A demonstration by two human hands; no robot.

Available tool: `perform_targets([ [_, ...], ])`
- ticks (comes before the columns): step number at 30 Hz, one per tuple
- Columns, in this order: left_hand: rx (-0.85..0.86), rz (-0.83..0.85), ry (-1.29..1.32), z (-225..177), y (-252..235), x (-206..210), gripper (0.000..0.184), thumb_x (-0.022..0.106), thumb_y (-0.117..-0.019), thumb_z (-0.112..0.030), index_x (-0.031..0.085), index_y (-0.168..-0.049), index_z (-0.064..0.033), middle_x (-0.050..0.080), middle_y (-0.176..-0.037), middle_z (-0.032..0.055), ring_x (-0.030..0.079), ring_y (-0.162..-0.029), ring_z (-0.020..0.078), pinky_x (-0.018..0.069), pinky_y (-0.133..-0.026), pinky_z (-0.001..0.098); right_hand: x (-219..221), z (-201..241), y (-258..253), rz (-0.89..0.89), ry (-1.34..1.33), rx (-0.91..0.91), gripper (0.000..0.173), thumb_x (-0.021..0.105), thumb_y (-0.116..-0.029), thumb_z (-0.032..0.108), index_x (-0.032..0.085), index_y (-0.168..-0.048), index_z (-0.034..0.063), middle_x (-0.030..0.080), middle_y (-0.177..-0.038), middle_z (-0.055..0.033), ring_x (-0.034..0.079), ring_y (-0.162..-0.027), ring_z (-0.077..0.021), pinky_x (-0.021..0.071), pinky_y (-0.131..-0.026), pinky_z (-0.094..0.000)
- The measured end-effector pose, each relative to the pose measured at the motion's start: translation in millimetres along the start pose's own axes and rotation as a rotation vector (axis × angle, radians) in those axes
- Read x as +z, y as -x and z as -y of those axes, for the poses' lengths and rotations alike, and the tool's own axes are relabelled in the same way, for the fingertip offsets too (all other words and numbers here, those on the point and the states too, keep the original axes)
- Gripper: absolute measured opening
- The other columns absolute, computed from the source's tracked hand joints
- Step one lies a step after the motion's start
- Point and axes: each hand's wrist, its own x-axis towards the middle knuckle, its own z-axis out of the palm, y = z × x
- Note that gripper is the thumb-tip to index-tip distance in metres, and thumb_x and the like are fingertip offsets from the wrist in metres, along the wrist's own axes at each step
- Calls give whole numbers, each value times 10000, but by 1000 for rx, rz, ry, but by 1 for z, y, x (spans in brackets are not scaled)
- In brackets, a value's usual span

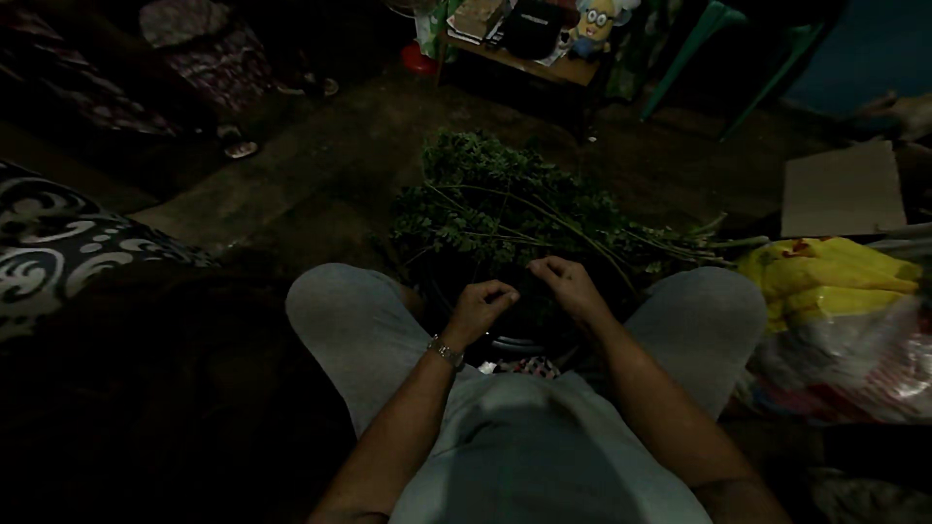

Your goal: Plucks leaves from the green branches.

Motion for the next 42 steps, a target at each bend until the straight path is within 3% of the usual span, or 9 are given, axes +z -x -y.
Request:
perform_targets([
  [8, -7, 4, -43, -1, -1, 0, 161, 626, -990, -120, 732, -972, 0, 698, -926, 1, 606, -834, -42, 497, -793, 150, 2, -4, -1, -104, 127, -80, 211, 594, -1042, 146, 705, -981, -23, 657, -857, -70, 583, -758, -79, 493, -731, -263],
  [14, -39, 1, -53, -4, 0, -1, 157, 626, -992, -117, 730, -964, -2, 687, -898, -5, 595, -803, -38, 494, -770, 151, -6, -2, -3, -200, 83, -54, 279, 505, -1085, 165, 681, -1021, -41, 691, -953, -109, 641, -838, -125, 534, -794, -319],
  [17, -33, 1, -48, -3, 0, -3, 158, 624, -993, -124, 731, -968, -10, 691, -908, -11, 602, -822, -40, 496, -784, 152, -14, 1, -4, -136, 139, -28, 407, 366, -1129, 229, 689, -1140, -19, 700, -1132, -139, 647, -1057, -209, 501, -952, -423],
  [20, -31, -3, -43, -4, 0, -2, 162, 628, -991, -122, 731, -975, 1, 694, -923, 4, 602, -828, -32, 495, -789, 155, -17, 1, -7, 7, 226, 18, 501, 275, -1129, 299, 639, -1315, 9, 565, -1387, -223, 498, -1321, -380, 354, -1101, -607],
  [25, -3, 4, -65, -1, -1, -2, 175, 631, -988, -126, 732, -986, 16, 699, -940, 32, 605, -844, -19, 499, -806, 171, -12, -5, -6, 113, 214, -65, 307, 605, -1037, 261, 687, -1143, -15, 599, -1299, -181, 600, -1159, -260, 496, -993, -451],
  [29, -2, 23, -88, -2, -1, -1, 177, 627, -989, -127, 730, -978, 16, 692, -928, 29, 597, -831, -20, 490, -787, 160, -7, -1, -4, 85, 162, -27, 201, 623, -1021, 142, 667, -1084, -43, 616, -1232, -161, 618, -1077, -192, 518, -941, -353],
  [36, 16, -1, -81, 0, -1, -1, 171, 624, -983, -119, 731, -968, 14, 689, -921, 25, 602, -824, -22, 496, -782, 156, -13, -1, -5, -160, 66, -47, 252, 498, -1080, 123, 692, -1112, -35, 637, -1229, -157, 626, -1059, -183, 519, -917, -348],
  [39, 22, -24, -88, -1, -1, -2, 173, 622, -987, -120, 730, -972, 14, 689, -925, 21, 597, -829, -30, 489, -783, 146, -13, 2, -4, -97, 147, -18, 358, 404, -1115, 202, 679, -1204, -9, 587, -1316, -195, 572, -1194, -290, 460, -1015, -477],
  [42, 32, -44, -73, 1, -1, -2, 171, 617, -986, -110, 731, -968, 16, 698, -931, 24, 607, -832, -29, 498, -785, 148, -14, -2, -5, 61, 204, -1, 376, 508, -1079, 303, 672, -1229, 0, 572, -1360, -205, 544, -1258, -340, 429, -1061, -549],
])
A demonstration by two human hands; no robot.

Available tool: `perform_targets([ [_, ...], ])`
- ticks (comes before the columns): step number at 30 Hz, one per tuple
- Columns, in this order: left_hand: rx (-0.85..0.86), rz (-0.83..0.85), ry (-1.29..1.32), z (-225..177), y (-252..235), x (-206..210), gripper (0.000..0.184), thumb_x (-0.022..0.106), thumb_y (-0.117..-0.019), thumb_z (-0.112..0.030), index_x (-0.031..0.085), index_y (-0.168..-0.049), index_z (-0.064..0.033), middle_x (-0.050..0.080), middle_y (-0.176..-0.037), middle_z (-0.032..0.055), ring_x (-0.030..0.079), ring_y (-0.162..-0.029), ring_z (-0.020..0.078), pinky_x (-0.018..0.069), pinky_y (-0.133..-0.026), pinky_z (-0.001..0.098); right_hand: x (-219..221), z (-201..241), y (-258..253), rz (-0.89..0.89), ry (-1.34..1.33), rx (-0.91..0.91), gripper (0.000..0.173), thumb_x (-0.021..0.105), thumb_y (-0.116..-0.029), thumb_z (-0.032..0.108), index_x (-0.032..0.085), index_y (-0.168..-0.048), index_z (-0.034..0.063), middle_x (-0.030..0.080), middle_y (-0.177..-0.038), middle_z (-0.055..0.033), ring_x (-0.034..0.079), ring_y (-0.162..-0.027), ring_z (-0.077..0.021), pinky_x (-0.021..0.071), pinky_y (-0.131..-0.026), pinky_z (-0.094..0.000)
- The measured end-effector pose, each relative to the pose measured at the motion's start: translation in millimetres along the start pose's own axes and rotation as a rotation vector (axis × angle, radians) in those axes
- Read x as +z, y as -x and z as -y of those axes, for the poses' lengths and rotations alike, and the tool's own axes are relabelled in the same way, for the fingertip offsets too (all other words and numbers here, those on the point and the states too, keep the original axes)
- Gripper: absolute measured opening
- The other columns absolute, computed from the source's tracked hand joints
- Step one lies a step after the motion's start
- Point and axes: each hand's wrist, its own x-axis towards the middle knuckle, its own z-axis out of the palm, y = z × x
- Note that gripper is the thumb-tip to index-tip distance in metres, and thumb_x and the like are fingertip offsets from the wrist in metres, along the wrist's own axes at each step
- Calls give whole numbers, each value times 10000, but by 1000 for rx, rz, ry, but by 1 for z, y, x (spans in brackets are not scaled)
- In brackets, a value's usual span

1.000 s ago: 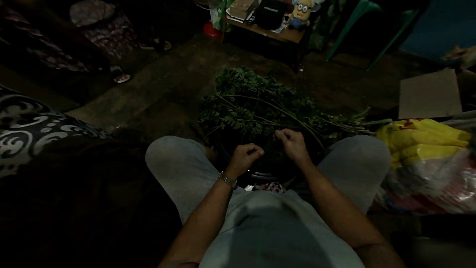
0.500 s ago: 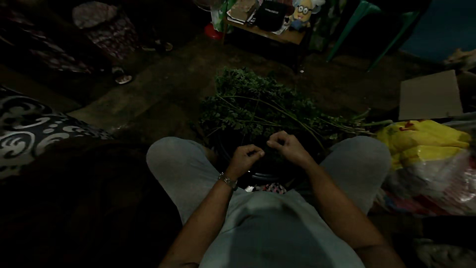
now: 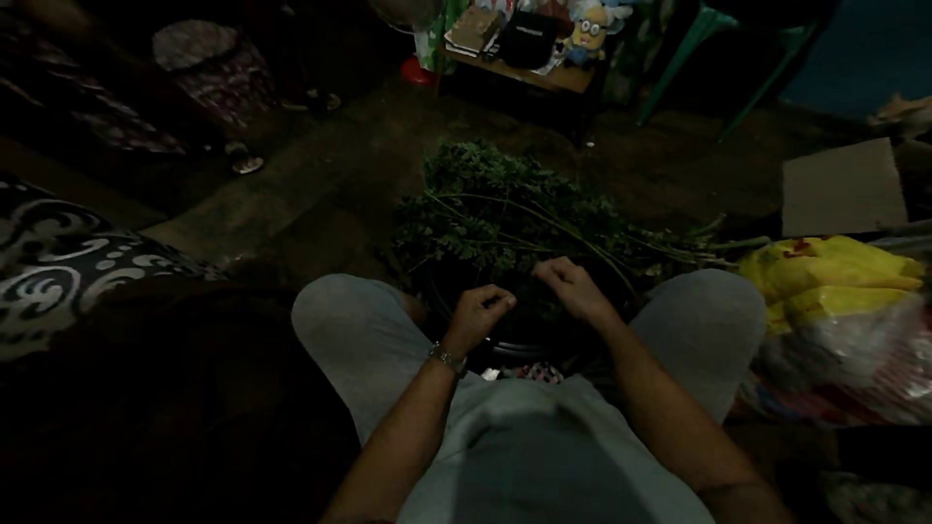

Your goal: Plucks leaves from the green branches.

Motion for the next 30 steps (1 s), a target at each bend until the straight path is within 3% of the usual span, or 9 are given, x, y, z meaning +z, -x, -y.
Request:
perform_targets([
  [3, -4, -10, 5, 0, 0, 1, 163, 623, -984, -107, 730, -964, 13, 689, -915, 20, 599, -808, -33, 496, -765, 143, 7, -2, 0, 40, -9, -76, 245, 637, -1017, 215, 687, -1098, -11, 608, -1260, -159, 604, -1124, -217, 511, -965, -387],
  [4, -7, -10, 6, 0, 0, 1, 163, 623, -983, -108, 730, -961, 12, 687, -908, 18, 595, -802, -34, 494, -760, 142, 9, -4, 0, 33, -4, -96, 214, 639, -1011, 181, 690, -1067, -19, 619, -1248, -158, 603, -1124, -213, 503, -969, -386],
  [10, -50, 12, 14, -4, 1, 0, 163, 621, -985, -113, 722, -965, 13, 682, -899, 13, 586, -794, -24, 486, -752, 160, 2, -4, -1, -95, 154, -74, 262, 549, -1057, 174, 683, -1123, -41, 633, -1240, -208, 550, -1231, -373, 347, -1105, -596],
  [13, -63, -1, -3, -5, 1, -1, 180, 609, -994, -122, 722, -990, 18, 693, -912, 33, 605, -801, -7, 504, -771, 178, -4, -4, -1, -171, 172, -94, 313, 465, -1088, 175, 700, -1156, -20, 626, -1279, -205, 532, -1261, -390, 334, -1109, -610],
  [16, -48, -37, 7, -4, 1, -1, 181, 612, -994, -123, 724, -984, 20, 693, -904, 23, 601, -794, -18, 501, -764, 165, -4, -6, -4, -71, 174, -60, 414, 397, -1108, 287, 687, -1228, 17, 571, -1366, -209, 477, -1326, -400, 303, -1118, -639],
  [19, -49, -64, 27, -4, 0, 0, 165, 618, -991, -105, 723, -977, 22, 687, -889, 13, 590, -776, -30, 497, -748, 153, 4, -10, -4, 33, 126, -89, 431, 499, -1070, 366, 705, -1187, 6, 586, -1350, -198, 498, -1307, -376, 342, -1107, -617],
  [22, -45, -77, 29, -3, 0, 1, 159, 620, -990, -97, 724, -973, 22, 686, -883, 13, 585, -769, -34, 491, -735, 146, 12, -9, -3, 122, 116, -106, 351, 597, -1032, 301, 695, -1125, -23, 595, -1320, -198, 514, -1274, -351, 365, -1089, -583],
  [25, -62, -74, -16, -5, 1, 0, 170, 623, -990, -114, 726, -981, 20, 697, -897, 29, 601, -784, -19, 499, -753, 162, 11, -7, -2, 91, 145, -109, 287, 549, -1054, 202, 686, -1113, -43, 601, -1306, -196, 523, -1266, -345, 352, -1103, -572],
  [30, -74, -75, -18, -6, 2, -3, 190, 620, -992, -122, 720, -1004, 39, 698, -915, 54, 603, -798, 1, 501, -764, 178, 4, -9, -5, -19, 198, -103, 371, 475, -1088, 272, 700, -1189, -5, 605, -1337, -187, 514, -1290, -367, 323, -1108, -614],
])
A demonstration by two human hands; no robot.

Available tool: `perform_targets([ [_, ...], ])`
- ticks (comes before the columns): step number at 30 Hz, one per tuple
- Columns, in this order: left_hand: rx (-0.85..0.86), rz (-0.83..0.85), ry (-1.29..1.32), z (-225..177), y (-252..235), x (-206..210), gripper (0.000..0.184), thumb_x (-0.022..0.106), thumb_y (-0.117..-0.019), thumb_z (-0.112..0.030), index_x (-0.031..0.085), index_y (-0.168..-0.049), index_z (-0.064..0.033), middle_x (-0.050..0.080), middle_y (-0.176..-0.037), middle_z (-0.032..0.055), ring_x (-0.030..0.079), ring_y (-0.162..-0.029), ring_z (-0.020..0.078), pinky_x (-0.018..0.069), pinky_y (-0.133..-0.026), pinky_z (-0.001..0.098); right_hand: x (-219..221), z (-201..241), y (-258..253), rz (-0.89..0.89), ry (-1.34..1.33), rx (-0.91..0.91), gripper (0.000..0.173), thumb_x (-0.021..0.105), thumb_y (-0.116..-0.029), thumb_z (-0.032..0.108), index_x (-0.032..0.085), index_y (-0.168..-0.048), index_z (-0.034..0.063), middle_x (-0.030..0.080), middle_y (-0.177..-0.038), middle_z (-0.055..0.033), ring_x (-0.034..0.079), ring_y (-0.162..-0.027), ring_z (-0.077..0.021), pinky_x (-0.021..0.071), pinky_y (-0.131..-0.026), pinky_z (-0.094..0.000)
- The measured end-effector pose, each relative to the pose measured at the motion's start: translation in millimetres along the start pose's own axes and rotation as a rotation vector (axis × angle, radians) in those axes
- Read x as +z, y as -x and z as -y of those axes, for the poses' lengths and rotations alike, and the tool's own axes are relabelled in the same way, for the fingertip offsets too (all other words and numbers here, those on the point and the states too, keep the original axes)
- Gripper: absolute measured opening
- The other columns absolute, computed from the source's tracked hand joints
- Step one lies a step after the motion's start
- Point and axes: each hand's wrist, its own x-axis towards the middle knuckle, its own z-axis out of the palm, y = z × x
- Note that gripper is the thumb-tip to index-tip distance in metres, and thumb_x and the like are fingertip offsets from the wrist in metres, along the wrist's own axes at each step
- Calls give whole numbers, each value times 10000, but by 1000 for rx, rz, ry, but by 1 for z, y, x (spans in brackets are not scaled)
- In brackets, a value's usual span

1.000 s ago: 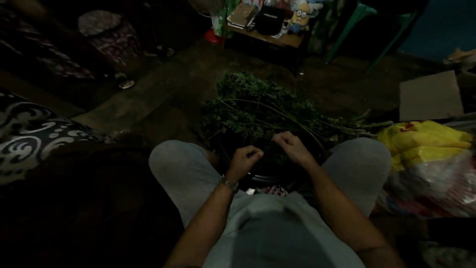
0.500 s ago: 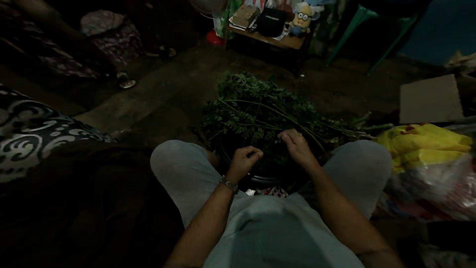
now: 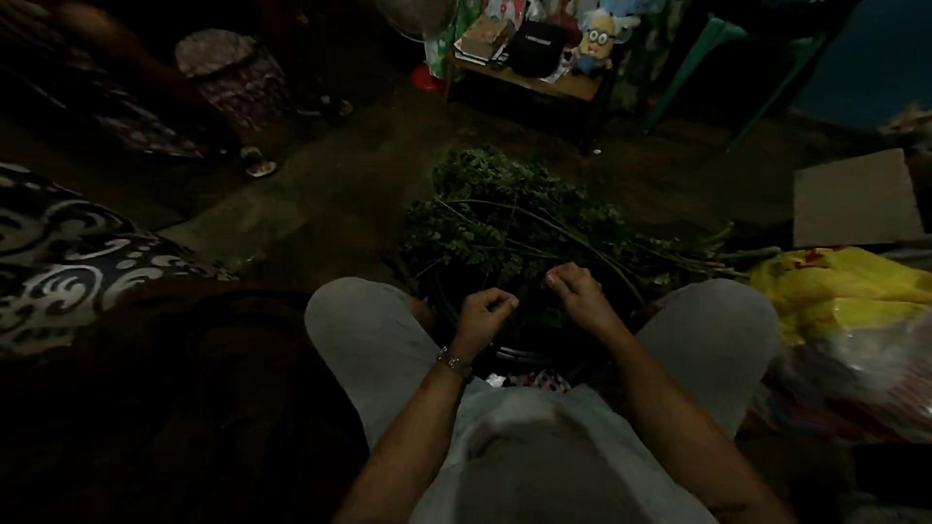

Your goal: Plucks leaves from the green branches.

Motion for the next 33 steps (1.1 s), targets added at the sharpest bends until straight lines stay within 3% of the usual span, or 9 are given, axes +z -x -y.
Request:
perform_targets([
  [2, -16, 8, -4, -3, 0, -1, 197, 619, -996, -128, 722, -1013, 39, 701, -935, 62, 606, -818, 10, 502, -781, 190, 3, 1, 1, 44, -22, 1, 428, 510, -1070, 350, 681, -1231, -8, 575, -1384, -198, 483, -1330, -377, 303, -1123, -624],
  [4, -15, 15, 1, -3, 1, 2, 193, 623, -992, -126, 724, -1008, 37, 707, -943, 67, 622, -834, 20, 517, -802, 203, 12, -2, 5, 64, -69, -30, 408, 586, -1030, 356, 689, -1181, -8, 591, -1345, -202, 501, -1302, -377, 341, -1108, -616],
  [7, 8, 2, 5, -8, 2, 0, 195, 631, -987, -99, 723, -1015, 71, 719, -977, 132, 657, -891, 94, 533, -859, 265, 21, 1, 5, 45, -75, -111, 319, 641, -1003, 246, 696, -1119, -46, 615, -1289, -232, 537, -1258, -402, 392, -1079, -613],
  [12, -19, 46, -4, -10, 3, -1, 220, 621, -995, -108, 717, -1047, 84, 705, -993, 179, 651, -900, 169, 527, -862, 326, 18, 5, 4, 29, -28, -92, 232, 563, -1029, 116, 693, -1134, -45, 611, -1297, -228, 531, -1258, -421, 372, -1081, -632],
  [18, -26, 15, 28, -6, 1, 1, 209, 627, -996, -126, 720, -1024, 58, 698, -928, 125, 620, -815, 103, 515, -790, 275, 13, 0, 3, -28, -55, -29, 279, 591, -1032, 198, 680, -1160, -33, 612, -1281, -237, 564, -1210, -420, 413, -1046, -630],
  [22, -8, 27, 38, -3, 1, 5, 202, 637, -990, -120, 717, -1009, 65, 686, -898, 107, 596, -790, 75, 501, -767, 242, 27, 0, 5, 10, -83, -56, 326, 648, -1002, 284, 707, -1121, -14, 635, -1234, -215, 571, -1183, -402, 385, -1044, -649],
  [26, -33, 39, 59, -5, 3, 6, 213, 639, -994, -126, 711, -1014, 73, 684, -901, 109, 595, -792, 73, 500, -774, 244, 38, 3, 7, -71, -169, -69, 212, 656, -997, 133, 706, -1050, -66, 653, -1182, -222, 638, -1065, -318, 516, -943, -503],
  [30, -28, 52, 76, -3, 2, 8, 207, 639, -993, -118, 711, -1006, 76, 682, -903, 107, 590, -797, 70, 497, -775, 242, 40, 5, 9, -104, -170, -52, 193, 638, -998, 109, 699, -1028, -72, 639, -1215, -230, 628, -1095, -340, 507, -952, -521],
  [33, -48, 97, 42, -4, 0, 10, 207, 624, -995, -113, 708, -1031, 72, 678, -922, 124, 589, -792, 100, 496, -763, 270, 40, 4, 10, -90, -208, -19, 192, 597, -1019, 109, 666, -1067, -63, 614, -1223, -211, 628, -1061, -280, 530, -919, -446],
])
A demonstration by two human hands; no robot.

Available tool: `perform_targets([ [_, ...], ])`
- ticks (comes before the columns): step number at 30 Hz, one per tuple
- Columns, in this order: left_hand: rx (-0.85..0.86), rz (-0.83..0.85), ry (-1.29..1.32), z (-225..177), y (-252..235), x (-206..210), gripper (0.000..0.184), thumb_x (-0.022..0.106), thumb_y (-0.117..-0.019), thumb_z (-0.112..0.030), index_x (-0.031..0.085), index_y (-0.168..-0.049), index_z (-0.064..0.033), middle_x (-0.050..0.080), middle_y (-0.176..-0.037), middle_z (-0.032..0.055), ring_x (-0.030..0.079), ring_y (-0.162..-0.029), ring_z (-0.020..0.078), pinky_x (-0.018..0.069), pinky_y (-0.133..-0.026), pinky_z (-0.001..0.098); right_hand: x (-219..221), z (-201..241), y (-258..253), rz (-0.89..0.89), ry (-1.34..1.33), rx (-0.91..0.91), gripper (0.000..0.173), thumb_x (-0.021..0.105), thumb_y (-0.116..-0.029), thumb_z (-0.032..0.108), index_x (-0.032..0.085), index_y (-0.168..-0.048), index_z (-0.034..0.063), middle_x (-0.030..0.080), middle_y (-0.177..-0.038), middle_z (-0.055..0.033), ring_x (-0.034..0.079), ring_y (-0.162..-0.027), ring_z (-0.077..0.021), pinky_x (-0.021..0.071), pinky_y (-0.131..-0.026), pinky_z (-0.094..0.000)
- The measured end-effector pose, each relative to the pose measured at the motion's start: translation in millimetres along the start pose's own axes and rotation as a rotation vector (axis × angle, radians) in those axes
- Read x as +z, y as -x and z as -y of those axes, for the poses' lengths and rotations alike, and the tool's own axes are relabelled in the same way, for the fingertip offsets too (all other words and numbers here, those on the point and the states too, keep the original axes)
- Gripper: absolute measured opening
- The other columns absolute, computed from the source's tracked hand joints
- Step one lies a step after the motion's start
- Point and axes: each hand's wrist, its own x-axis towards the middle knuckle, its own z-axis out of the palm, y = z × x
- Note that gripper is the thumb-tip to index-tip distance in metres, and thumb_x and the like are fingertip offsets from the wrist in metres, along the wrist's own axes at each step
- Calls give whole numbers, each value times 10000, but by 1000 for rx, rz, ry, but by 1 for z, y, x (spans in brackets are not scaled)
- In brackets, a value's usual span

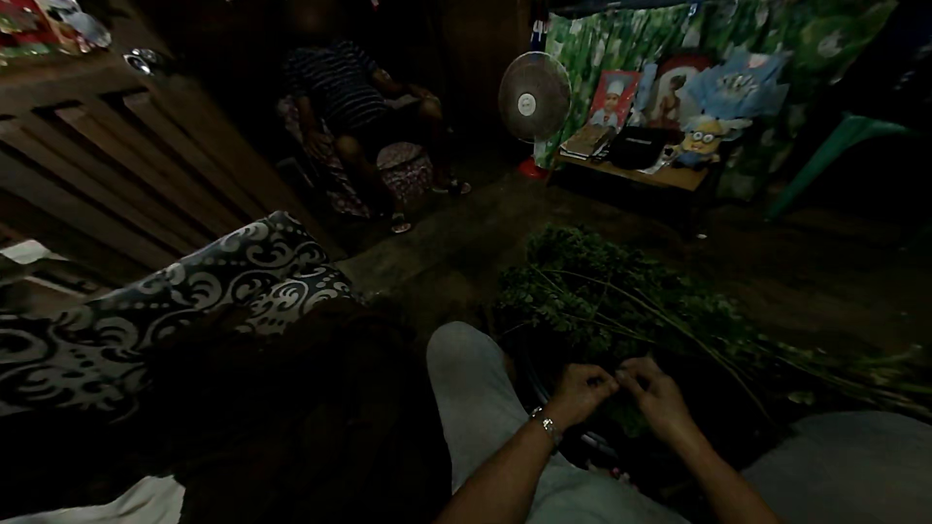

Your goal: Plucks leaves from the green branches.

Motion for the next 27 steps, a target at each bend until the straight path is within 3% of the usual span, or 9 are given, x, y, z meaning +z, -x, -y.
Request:
perform_targets([
  [5, 68, 0, -86, -3, 2, -3, 217, 615, -991, -95, 721, -1027, 91, 721, -980, 183, 675, -915, 177, 533, -887, 339, -4, 8, -3, -64, -19, 15, 286, 510, -1059, 110, 622, -1170, -128, 589, -1282, -274, 608, -1160, -308, 495, -1010, -431],
  [9, -8, 11, -70, -8, 3, -3, 224, 602, -1007, -114, 709, -1057, 76, 709, -1003, 148, 654, -911, 120, 527, -875, 292, -24, 16, -9, -199, -72, 103, 303, 485, -1078, 144, 629, -1177, -103, 595, -1269, -238, 610, -1127, -250, 500, -976, -385],
  [13, 10, -16, -64, -4, 2, -2, 204, 603, -1004, -122, 717, -1020, 47, 699, -928, 69, 612, -821, 21, 506, -791, 203, -48, 15, -12, -333, -90, 129, 252, 531, -1075, 176, 646, -1125, -43, 622, -1169, -164, 632, -967, -191, 538, -851, -365],
  [15, -34, -25, -69, -2, -1, -2, 200, 610, -1007, -134, 722, -1026, 31, 699, -920, 57, 613, -814, 14, 511, -786, 203, -62, 12, -15, -216, 118, 115, 263, 591, -1049, 215, 668, -1056, -37, 616, -1175, -186, 609, -1056, -274, 500, -942, -460],
  [16, -79, -15, -89, 0, -3, -2, 209, 608, -1016, -146, 722, -1046, 27, 703, -940, 68, 621, -830, 29, 515, -801, 218, -67, 10, -16, -134, 272, 114, 297, 636, -1025, 251, 688, -1034, -42, 629, -1177, -217, 591, -1124, -357, 441, -1011, -555],
  [18, -176, 39, -153, 5, -8, -2, 246, 572, -1046, -172, 710, -1118, 18, 702, -1023, 106, 636, -901, 84, 513, -856, 267, -71, 11, -18, -14, 534, 127, 371, 696, -984, 339, 725, -1045, -26, 643, -1203, -234, 565, -1185, -437, 386, -1039, -638],
  [22, -269, 213, -311, 13, -27, 3, 319, 488, -1085, -178, 664, -1265, 17, 650, -1287, 190, 622, -1198, 253, 458, -1068, 406, -77, 11, -19, 47, 641, 112, 368, 558, -1064, 298, 692, -1233, -1, 594, -1352, -232, 525, -1277, -438, 367, -1075, -628],
  [24, -262, 254, -411, 13, -42, 10, 332, 481, -1086, -185, 659, -1285, 12, 628, -1327, 208, 592, -1258, 299, 433, -1103, 447, -77, 9, -19, -22, 631, 89, 331, 544, -1071, 251, 704, -1212, -2, 612, -1319, -236, 540, -1261, -439, 377, -1072, -625],
  [27, -208, 270, -482, 23, -64, 21, 371, 538, -1068, -244, 632, -1339, -9, 613, -1348, 205, 574, -1284, 325, 424, -1118, 480, -78, 5, -19, -63, 611, 54, 340, 615, -1038, 291, 731, -1049, -29, 650, -1209, -235, 586, -1180, -426, 415, -1026, -621],
])
